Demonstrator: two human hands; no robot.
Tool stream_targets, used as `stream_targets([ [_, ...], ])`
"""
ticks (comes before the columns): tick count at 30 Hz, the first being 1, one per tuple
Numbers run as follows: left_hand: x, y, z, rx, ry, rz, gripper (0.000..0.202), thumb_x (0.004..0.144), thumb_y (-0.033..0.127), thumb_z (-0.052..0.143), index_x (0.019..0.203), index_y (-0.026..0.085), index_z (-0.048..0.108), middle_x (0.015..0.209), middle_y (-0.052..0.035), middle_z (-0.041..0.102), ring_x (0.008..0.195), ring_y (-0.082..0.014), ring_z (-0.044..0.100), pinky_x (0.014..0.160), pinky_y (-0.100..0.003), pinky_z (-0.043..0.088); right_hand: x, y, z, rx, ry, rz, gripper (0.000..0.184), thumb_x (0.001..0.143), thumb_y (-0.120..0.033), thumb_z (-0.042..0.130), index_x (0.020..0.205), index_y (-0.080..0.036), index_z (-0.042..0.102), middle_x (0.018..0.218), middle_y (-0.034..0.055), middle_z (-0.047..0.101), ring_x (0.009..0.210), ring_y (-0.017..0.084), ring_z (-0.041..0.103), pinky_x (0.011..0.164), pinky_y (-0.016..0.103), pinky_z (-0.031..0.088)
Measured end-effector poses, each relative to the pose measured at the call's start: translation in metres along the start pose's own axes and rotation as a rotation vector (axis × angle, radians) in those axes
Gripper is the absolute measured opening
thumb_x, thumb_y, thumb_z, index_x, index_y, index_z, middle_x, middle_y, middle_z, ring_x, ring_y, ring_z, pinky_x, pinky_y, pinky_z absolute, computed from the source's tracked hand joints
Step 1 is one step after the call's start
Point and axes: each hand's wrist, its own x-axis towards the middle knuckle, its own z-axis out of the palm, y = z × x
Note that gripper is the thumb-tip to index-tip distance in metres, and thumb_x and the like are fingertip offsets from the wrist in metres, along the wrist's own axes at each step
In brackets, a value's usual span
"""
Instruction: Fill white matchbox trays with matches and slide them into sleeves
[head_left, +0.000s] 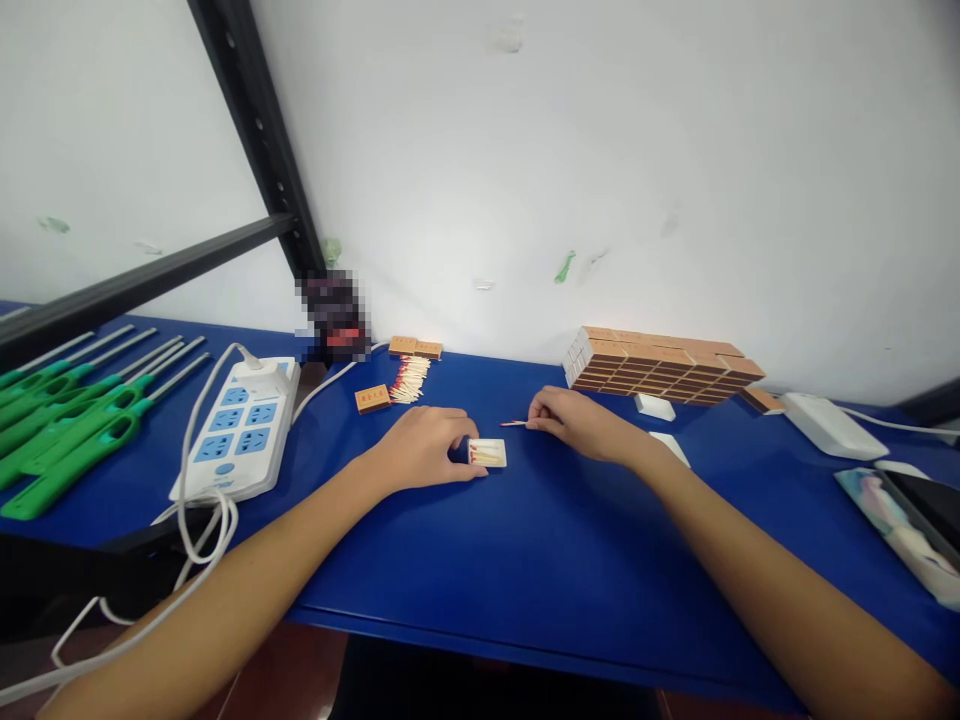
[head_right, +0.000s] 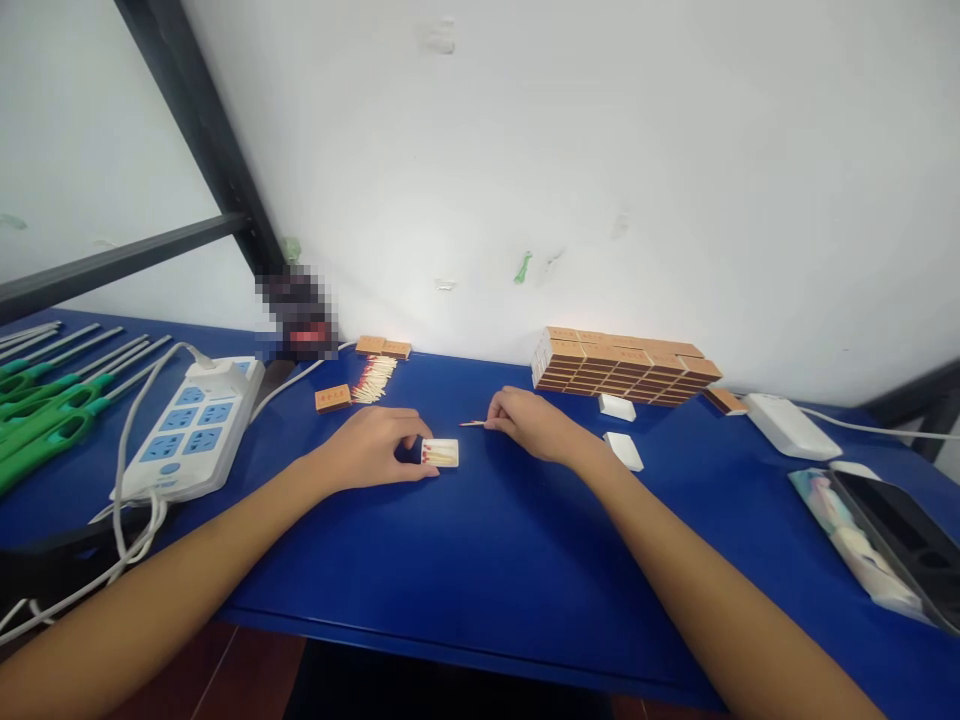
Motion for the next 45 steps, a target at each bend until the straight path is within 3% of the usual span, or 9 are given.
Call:
stream_targets([
  [5, 0.000, 0.002, -0.001, -0.013, -0.007, 0.010, 0.033, 0.085, 0.049, 0.080, 0.102, 0.020, 0.076, 0.082, 0.0006, 0.067, 0.068, -0.0141, 0.059, 0.061, -0.027, 0.038, 0.002, -0.006, 0.003, 0.051, 0.061, -0.054, 0.018, 0.100, -0.034, 0.056, 0.093, -0.019, 0.064, 0.095, 0.0059, 0.064, 0.082, 0.018, 0.058, 0.075, 0.031, 0.045],
  [12, 0.000, 0.002, -0.003, -0.010, -0.016, 0.012, 0.032, 0.085, 0.049, 0.080, 0.102, 0.021, 0.076, 0.082, 0.0013, 0.067, 0.068, -0.0136, 0.059, 0.060, -0.027, 0.038, -0.002, -0.007, 0.000, -0.062, 0.037, 0.016, 0.012, 0.097, -0.026, 0.059, 0.090, -0.019, 0.064, 0.095, 0.0062, 0.063, 0.077, 0.017, 0.057, 0.072, 0.030, 0.043],
  [16, 0.000, 0.002, -0.002, -0.009, -0.014, 0.013, 0.032, 0.085, 0.049, 0.080, 0.100, 0.021, 0.076, 0.081, 0.0011, 0.067, 0.067, -0.0136, 0.059, 0.059, -0.027, 0.037, -0.002, -0.008, 0.001, -0.007, 0.086, -0.066, 0.013, 0.099, -0.028, 0.058, 0.092, -0.020, 0.064, 0.093, 0.0046, 0.062, 0.078, 0.017, 0.057, 0.073, 0.030, 0.044],
  [23, 0.000, 0.001, -0.001, -0.009, -0.006, 0.000, 0.031, 0.084, 0.048, 0.081, 0.100, 0.021, 0.076, 0.081, 0.0013, 0.066, 0.066, -0.0135, 0.058, 0.059, -0.027, 0.035, 0.003, -0.018, 0.017, 0.095, 0.040, -0.158, 0.012, 0.099, -0.029, 0.060, 0.091, -0.020, 0.064, 0.093, 0.0031, 0.058, 0.079, 0.016, 0.055, 0.074, 0.028, 0.043],
  [32, -0.001, 0.001, -0.002, 0.006, -0.009, -0.005, 0.032, 0.085, 0.049, 0.080, 0.101, 0.021, 0.076, 0.081, 0.0009, 0.067, 0.067, -0.0143, 0.059, 0.059, -0.027, 0.036, 0.000, -0.024, 0.018, 0.023, -0.023, -0.070, 0.015, 0.102, -0.027, 0.052, 0.092, -0.020, 0.061, 0.095, 0.0055, 0.061, 0.080, 0.018, 0.056, 0.073, 0.030, 0.042],
  [36, 0.000, 0.002, -0.002, 0.025, 0.006, -0.019, 0.032, 0.085, 0.049, 0.080, 0.101, 0.021, 0.077, 0.082, 0.0004, 0.069, 0.070, -0.0153, 0.061, 0.061, -0.027, 0.037, -0.006, -0.026, 0.013, 0.044, 0.041, -0.094, 0.016, 0.104, -0.027, 0.048, 0.094, -0.019, 0.058, 0.098, 0.0062, 0.060, 0.081, 0.018, 0.055, 0.074, 0.031, 0.042],
  [40, 0.000, 0.002, -0.003, 0.052, 0.015, -0.043, 0.032, 0.084, 0.049, 0.080, 0.099, 0.021, 0.077, 0.082, 0.0000, 0.070, 0.071, -0.0163, 0.062, 0.060, -0.027, 0.036, -0.012, -0.039, 0.014, 0.112, 0.109, -0.154, 0.018, 0.106, -0.032, 0.048, 0.097, -0.020, 0.058, 0.096, 0.0046, 0.059, 0.080, 0.017, 0.053, 0.072, 0.029, 0.042],
  [45, 0.000, 0.003, -0.003, 0.043, -0.003, -0.053, 0.035, 0.082, 0.053, 0.080, 0.086, 0.019, 0.075, 0.076, 0.0001, 0.068, 0.066, -0.0153, 0.060, 0.059, -0.028, 0.034, -0.016, -0.058, 0.023, 0.126, 0.028, -0.197, 0.013, 0.102, -0.028, 0.055, 0.098, -0.020, 0.065, 0.092, 0.0026, 0.060, 0.076, 0.015, 0.053, 0.069, 0.028, 0.040],
])
